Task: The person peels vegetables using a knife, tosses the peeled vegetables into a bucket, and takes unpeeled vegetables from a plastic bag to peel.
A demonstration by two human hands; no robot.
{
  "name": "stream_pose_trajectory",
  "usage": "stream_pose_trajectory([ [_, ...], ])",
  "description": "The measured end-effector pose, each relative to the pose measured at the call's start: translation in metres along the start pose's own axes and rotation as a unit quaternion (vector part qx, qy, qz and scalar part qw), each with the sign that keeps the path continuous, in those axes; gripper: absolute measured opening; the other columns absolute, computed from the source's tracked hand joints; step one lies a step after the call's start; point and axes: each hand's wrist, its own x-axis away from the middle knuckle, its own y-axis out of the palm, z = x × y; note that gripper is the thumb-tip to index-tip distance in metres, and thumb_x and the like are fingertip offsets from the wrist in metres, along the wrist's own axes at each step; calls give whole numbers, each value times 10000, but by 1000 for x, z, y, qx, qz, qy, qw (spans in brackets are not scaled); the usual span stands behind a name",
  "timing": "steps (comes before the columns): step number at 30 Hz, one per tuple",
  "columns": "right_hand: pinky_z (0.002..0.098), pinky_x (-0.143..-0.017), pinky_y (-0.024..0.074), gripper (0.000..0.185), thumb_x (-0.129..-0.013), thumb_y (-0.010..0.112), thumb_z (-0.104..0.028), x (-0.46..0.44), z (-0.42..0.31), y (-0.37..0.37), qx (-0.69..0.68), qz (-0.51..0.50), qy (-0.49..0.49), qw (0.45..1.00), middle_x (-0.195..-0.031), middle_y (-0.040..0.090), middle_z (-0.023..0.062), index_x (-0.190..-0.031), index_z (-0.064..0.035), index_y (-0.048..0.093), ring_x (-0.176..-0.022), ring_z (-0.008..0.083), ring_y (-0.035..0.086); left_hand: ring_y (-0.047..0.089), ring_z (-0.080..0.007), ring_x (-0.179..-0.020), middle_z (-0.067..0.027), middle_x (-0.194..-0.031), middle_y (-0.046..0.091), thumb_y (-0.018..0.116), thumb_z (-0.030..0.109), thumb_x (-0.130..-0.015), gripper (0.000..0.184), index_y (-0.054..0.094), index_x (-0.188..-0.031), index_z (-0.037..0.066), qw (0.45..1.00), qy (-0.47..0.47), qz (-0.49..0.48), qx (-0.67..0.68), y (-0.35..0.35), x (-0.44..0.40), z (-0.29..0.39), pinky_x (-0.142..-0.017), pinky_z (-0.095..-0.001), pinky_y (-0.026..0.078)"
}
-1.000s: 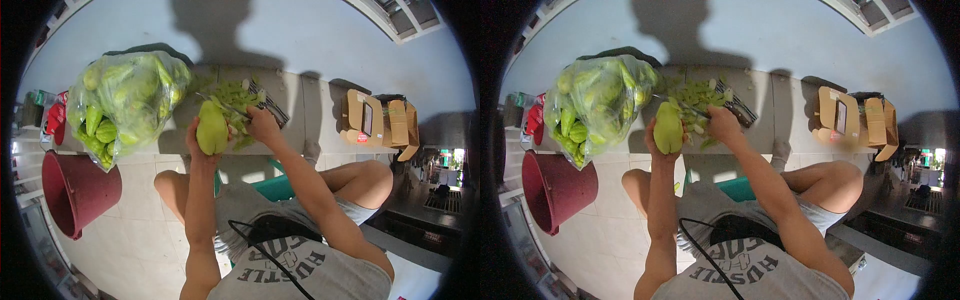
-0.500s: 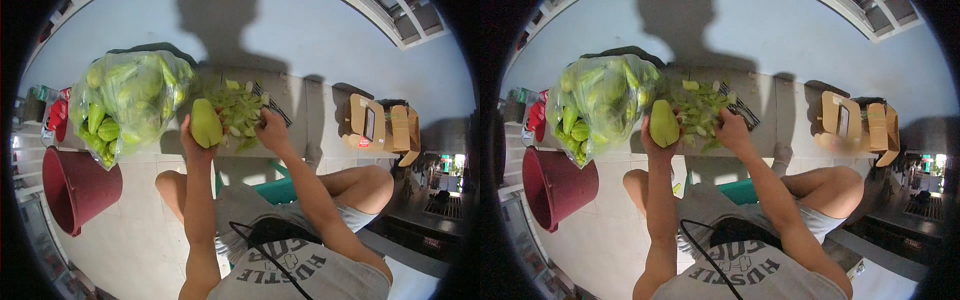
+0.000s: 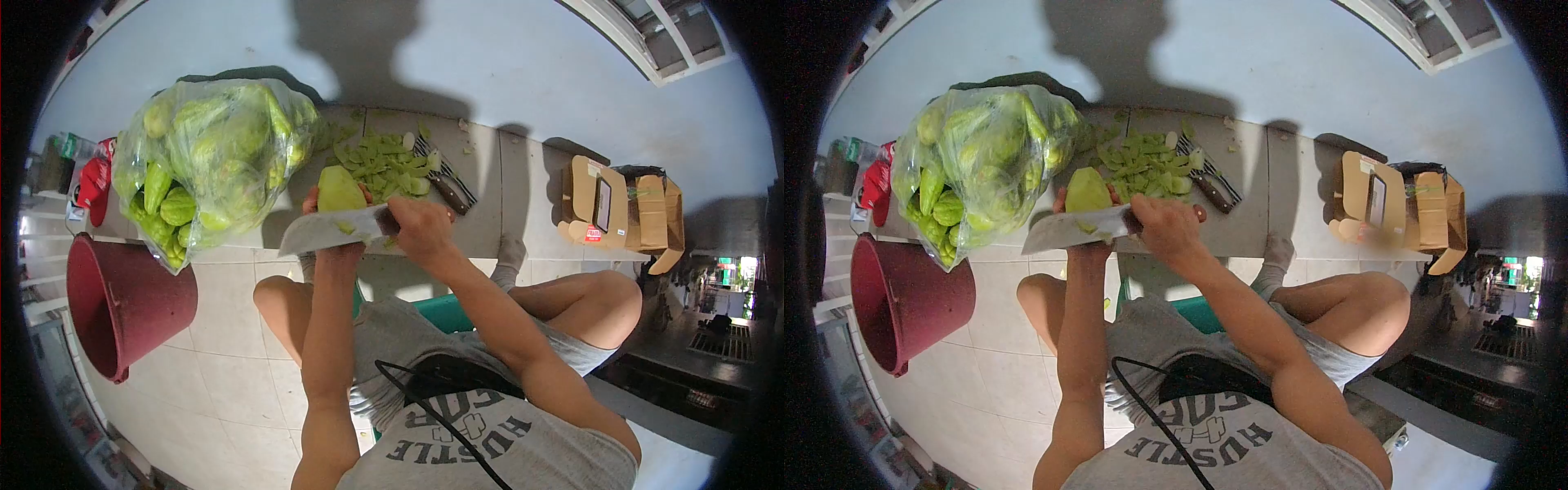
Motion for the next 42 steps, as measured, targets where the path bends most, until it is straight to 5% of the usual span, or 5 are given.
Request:
stream_pose_trajectory([
  [23, 449, -544, 498, 255, -772, 708, -123, 13, 16, 6, -64, -68, 137, 986, -676, 630, 175, -878, -39, 492, -656, 366, 665, 622, -293, -980, -129, -1118, 621, 561, 549, -836, 601, 562, -1237, 101, 998, 34, 33, -38, -8, 9, 2, -823, -456, 537],
  [25, 427, -560, 502, 252, -768, 719, -125, 10, 23, 7, -50, -87, 189, 977, -701, 648, 175, -871, -34, 507, -674, 352, 671, 614, -282, -1007, -122, -1136, 616, 562, 531, -834, 605, 546, -1260, 102, 990, -26, -114, -79, -6, 7, 11, -816, -457, 546],
  [31, 464, -610, 511, 229, -752, 704, -98, 8, 4, -7, -85, -120, 193, 970, -751, 662, 170, -884, -45, 526, -726, 384, 666, 623, -281, -1022, -137, -1141, 610, 571, 513, -821, 628, 525, -1287, 94, 999, 22, -1, -41, 5, 14, -2, -713, -446, 579],
  [38, 461, -593, 497, 246, -725, 702, -82, 5, 20, -6, -80, -79, 179, 977, -741, 638, 181, -877, -37, 513, -720, 404, 648, 615, -290, -1001, -145, -1105, 618, 549, 517, -779, 654, 528, -1256, 70, 984, -41, -137, -109, -4, 10, 11, -743, -448, 536],
  [42, 474, -621, 490, 245, -739, 685, -84, 1, -5, -22, -106, -119, 143, 977, -741, 630, 201, -914, -23, 526, -740, 419, 638, 647, -299, -873, -159, -1042, 630, 543, 507, -798, 624, 538, -1224, 51, 995, 43, 20, -89, 16, 19, -5, -670, -435, 547],
])
